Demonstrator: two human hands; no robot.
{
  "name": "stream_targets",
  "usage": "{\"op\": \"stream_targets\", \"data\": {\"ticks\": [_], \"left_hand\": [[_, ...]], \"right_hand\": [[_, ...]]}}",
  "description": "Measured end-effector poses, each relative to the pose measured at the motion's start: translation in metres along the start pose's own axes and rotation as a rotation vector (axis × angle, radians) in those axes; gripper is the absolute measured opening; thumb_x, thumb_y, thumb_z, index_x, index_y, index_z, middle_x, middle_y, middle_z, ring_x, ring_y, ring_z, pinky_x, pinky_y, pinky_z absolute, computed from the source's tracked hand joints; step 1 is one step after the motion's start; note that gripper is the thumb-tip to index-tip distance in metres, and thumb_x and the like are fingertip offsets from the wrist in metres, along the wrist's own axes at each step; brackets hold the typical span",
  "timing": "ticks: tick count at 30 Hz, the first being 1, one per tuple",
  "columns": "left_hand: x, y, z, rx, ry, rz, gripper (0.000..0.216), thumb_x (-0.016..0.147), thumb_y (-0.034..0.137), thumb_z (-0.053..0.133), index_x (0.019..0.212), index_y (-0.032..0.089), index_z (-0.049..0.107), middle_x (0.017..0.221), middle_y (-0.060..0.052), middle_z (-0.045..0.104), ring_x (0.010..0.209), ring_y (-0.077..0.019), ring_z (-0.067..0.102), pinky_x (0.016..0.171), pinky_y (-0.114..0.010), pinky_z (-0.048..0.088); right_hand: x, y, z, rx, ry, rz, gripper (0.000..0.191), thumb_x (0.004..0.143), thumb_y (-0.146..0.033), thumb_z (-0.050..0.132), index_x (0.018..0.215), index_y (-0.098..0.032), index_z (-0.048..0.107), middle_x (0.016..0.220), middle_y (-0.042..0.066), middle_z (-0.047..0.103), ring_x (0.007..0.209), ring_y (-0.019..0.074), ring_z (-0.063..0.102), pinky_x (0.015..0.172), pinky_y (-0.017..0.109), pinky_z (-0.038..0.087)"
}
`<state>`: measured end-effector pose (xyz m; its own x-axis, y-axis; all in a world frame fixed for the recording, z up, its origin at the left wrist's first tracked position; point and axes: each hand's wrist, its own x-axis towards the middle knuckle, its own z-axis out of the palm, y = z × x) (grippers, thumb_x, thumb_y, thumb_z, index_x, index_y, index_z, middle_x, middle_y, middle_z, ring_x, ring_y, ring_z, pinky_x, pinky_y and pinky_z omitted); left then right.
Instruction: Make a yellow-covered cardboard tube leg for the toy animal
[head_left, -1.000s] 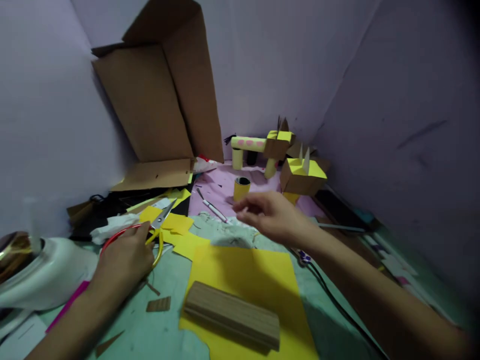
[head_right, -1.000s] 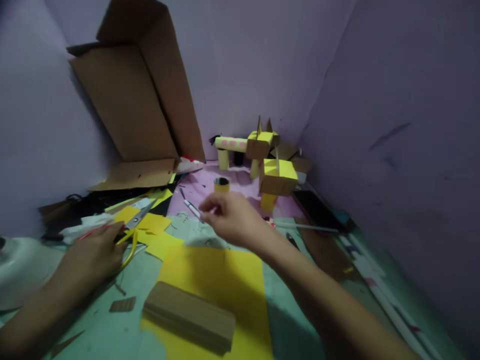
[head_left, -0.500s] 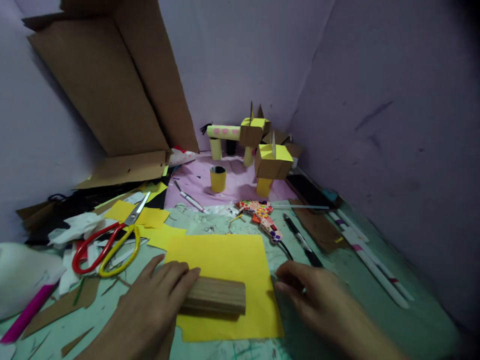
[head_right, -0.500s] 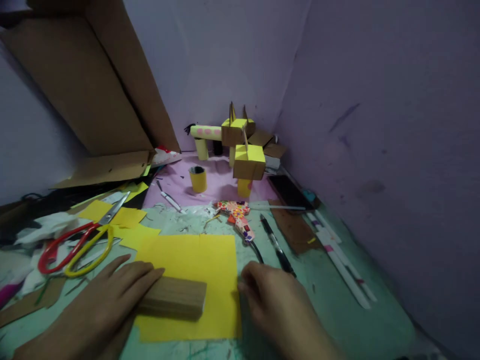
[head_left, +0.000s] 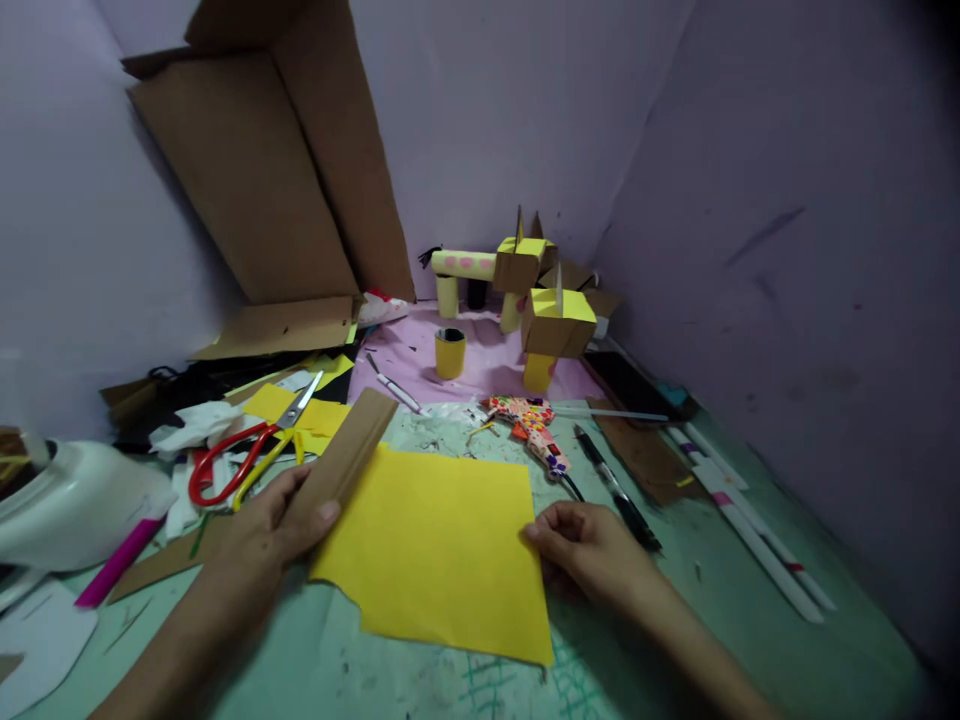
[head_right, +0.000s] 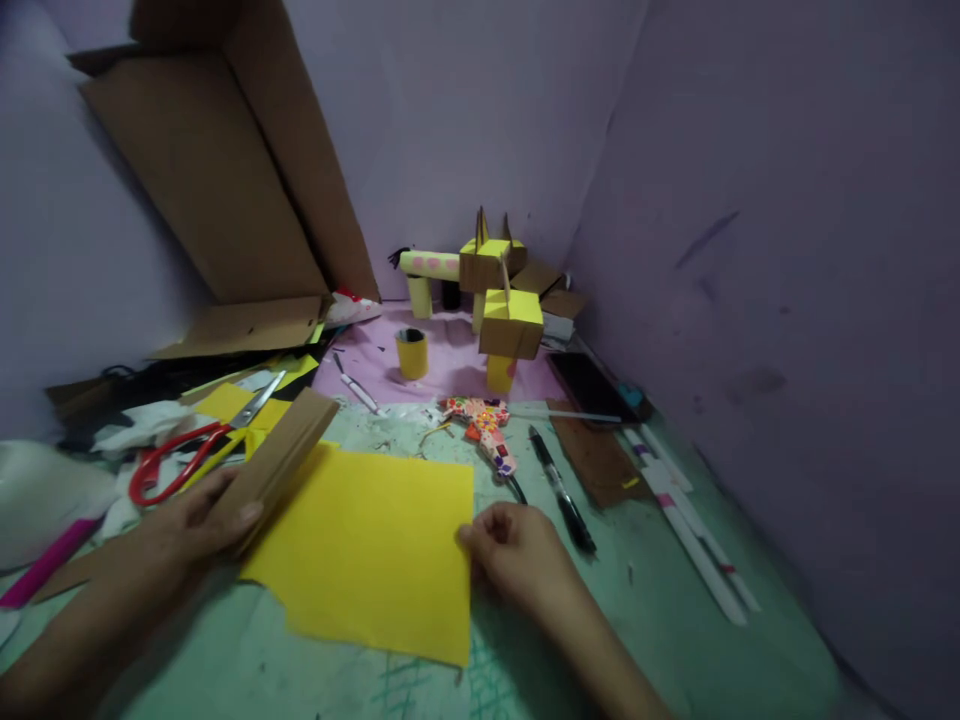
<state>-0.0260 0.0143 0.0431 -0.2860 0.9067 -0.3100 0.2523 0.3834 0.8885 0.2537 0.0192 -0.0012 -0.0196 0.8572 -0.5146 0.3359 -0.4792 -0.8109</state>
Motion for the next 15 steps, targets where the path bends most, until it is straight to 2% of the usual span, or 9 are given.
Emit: {"op": "stream_targets", "data": {"ticks": [3, 5, 9, 12, 15], "left_hand": [[0.005, 0.005, 0.006, -0.396, -0.052, -0.089, 0.045, 0.06, 0.026, 0.076, 0.101, 0.019, 0.059, 0.096, -0.005, 0.07, 0.089, -0.0245, 0.067, 0.069, -0.029, 0.056], [0.009, 0.006, 0.009, -0.525, -0.082, -0.078, 0.047, 0.058, 0.021, 0.078, 0.101, 0.017, 0.059, 0.093, -0.005, 0.07, 0.087, -0.0233, 0.068, 0.068, -0.027, 0.056], [0.013, 0.003, 0.01, -0.562, -0.104, -0.029, 0.048, 0.059, 0.019, 0.079, 0.103, 0.016, 0.06, 0.093, -0.004, 0.069, 0.084, -0.0206, 0.068, 0.067, -0.024, 0.056], [0.013, 0.006, 0.01, -0.581, -0.123, 0.017, 0.046, 0.061, 0.02, 0.078, 0.104, 0.019, 0.059, 0.096, -0.002, 0.067, 0.078, -0.0164, 0.067, 0.066, -0.022, 0.055], [0.013, 0.018, 0.008, -0.488, -0.148, 0.173, 0.045, 0.063, 0.027, 0.077, 0.105, 0.021, 0.059, 0.095, 0.0, 0.065, 0.078, -0.0171, 0.066, 0.07, -0.025, 0.054]], "right_hand": [[-0.009, 0.005, 0.003, 0.077, -0.033, -0.029, 0.025, 0.07, -0.035, 0.061, 0.057, -0.02, 0.046, 0.042, -0.004, 0.052, 0.034, 0.0085, 0.045, 0.037, 0.02, 0.032], [-0.016, 0.009, 0.003, 0.152, -0.034, -0.057, 0.027, 0.069, -0.04, 0.062, 0.058, -0.02, 0.047, 0.042, -0.004, 0.052, 0.034, 0.0088, 0.045, 0.037, 0.02, 0.032], [-0.024, 0.013, 0.003, 0.206, 0.018, -0.097, 0.031, 0.066, -0.043, 0.067, 0.056, -0.02, 0.049, 0.041, -0.003, 0.053, 0.035, 0.0098, 0.046, 0.039, 0.021, 0.033], [-0.03, 0.013, 0.006, 0.344, 0.094, -0.115, 0.034, 0.066, -0.046, 0.071, 0.059, -0.019, 0.051, 0.042, -0.002, 0.056, 0.036, 0.01, 0.048, 0.04, 0.02, 0.033], [-0.038, 0.015, 0.015, 0.571, 0.186, -0.131, 0.038, 0.065, -0.05, 0.073, 0.063, -0.02, 0.05, 0.042, -0.003, 0.057, 0.037, 0.0097, 0.049, 0.042, 0.02, 0.037]]}}
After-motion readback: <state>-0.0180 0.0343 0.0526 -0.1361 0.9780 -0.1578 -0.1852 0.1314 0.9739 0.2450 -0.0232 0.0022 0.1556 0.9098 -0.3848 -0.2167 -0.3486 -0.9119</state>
